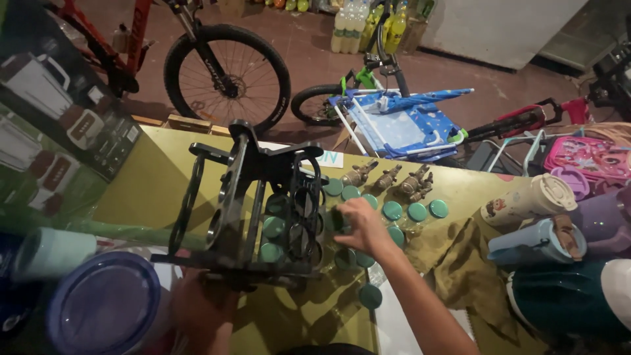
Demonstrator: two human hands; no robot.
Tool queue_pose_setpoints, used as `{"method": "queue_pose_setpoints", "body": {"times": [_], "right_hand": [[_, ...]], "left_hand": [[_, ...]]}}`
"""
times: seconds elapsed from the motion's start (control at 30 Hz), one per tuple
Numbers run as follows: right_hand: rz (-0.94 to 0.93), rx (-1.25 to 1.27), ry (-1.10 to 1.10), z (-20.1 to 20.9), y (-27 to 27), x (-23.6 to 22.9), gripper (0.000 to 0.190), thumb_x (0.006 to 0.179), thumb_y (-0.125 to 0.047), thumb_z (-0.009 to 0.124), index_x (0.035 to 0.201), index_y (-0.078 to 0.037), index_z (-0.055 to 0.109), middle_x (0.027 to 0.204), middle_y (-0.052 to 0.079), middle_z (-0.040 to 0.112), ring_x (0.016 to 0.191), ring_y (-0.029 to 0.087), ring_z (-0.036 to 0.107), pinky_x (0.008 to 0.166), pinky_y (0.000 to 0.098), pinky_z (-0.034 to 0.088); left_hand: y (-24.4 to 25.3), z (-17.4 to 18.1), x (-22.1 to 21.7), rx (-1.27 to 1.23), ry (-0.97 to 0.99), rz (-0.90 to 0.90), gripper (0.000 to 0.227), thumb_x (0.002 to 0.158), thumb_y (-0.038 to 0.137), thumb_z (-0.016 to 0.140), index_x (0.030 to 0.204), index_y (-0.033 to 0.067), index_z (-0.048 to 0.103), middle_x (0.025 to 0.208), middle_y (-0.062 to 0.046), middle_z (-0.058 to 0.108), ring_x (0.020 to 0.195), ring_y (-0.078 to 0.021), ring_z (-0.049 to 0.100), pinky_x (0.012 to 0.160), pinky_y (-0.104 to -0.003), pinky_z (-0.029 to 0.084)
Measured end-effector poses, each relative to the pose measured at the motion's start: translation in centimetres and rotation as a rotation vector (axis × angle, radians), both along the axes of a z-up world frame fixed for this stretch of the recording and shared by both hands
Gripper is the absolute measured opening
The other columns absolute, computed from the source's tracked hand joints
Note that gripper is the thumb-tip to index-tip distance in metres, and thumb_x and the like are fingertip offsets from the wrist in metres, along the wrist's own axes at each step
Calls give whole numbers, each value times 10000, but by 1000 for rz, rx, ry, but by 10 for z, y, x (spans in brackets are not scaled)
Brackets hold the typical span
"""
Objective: The person assembles a black metal bicycle rack by hand, fitting metal pieces together, inserting screws, and wiping the surfaces with a cloth.
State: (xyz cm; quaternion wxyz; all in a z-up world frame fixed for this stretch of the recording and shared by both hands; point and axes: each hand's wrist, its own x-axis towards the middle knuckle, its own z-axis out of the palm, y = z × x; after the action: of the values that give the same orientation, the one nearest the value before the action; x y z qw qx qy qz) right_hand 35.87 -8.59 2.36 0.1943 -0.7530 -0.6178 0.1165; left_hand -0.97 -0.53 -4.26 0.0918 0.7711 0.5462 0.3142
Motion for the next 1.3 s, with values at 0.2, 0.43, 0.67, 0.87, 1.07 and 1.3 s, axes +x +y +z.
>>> {"method": "queue_pose_setpoints", "body": {"times": [0.2, 0.43, 0.67, 0.87, 1.07, 1.3], "right_hand": [[86, -43, -135, -22, 9, -4, 476, 675, -475, 907, 955, -131, 734, 1000, 90, 567, 997, 306, 454, 800, 463, 399], [13, -258, -129, 7, 9, -17, 583, 738, -485, 885, 1127, -92, 700, 1106, 94, 505, 1091, 295, 423, 912, 467, 385], [1, -228, -56, 3, 1, -18, 533, 812, -374, 775, 1260, -130, 621, 1195, 108, 501, 1183, 320, 407, 976, 480, 382], [65, -294, -199, 24, -19, -54, 196, 873, -301, 771, 957, -126, 753, 1248, 98, 607, 1246, 347, 454, 1028, 486, 396], [322, -426, -295, -16, -29, -80, 325, 999, -342, 430, 1241, -282, 638, 1444, 41, 494, 1423, 313, 293, 1145, 536, 212], [178, -145, 397, 73, -15, -126, 519, 965, -413, 368, 1374, -175, 580, 1352, 151, 637, 1265, 285, 568, 1178, 517, 302]], "left_hand": [[-5, 38, 10, -111, -105, -4, 712, 613, 639, 690, 1145, 165, 683, 1070, -186, 738, 860, -479, 687, 631, -534, 516], [-9, 67, 15, -86, -212, -80, 671, 677, 512, 731, 1198, 92, 674, 1190, -241, 697, 976, -472, 677, 777, -525, 532], [10, 19, 3, -82, -173, -159, 541, 658, 645, 683, 910, 167, 711, 855, -128, 743, 850, -400, 700, 804, -483, 536], [7, 51, 14, -103, -178, -161, 552, 724, 617, 657, 1020, 161, 751, 983, -176, 773, 1018, -457, 688, 1070, -528, 404], [-10, -46, 5, -167, -226, -90, 477, 755, 296, 676, 1173, 81, 590, 1151, -195, 616, 1128, -403, 578, 1167, -451, 365], [-12, 33, 11, -92, -320, -60, 630, 705, 550, 756, 1103, 69, 674, 1062, -192, 728, 1095, -439, 659, 987, -516, 493]]}}
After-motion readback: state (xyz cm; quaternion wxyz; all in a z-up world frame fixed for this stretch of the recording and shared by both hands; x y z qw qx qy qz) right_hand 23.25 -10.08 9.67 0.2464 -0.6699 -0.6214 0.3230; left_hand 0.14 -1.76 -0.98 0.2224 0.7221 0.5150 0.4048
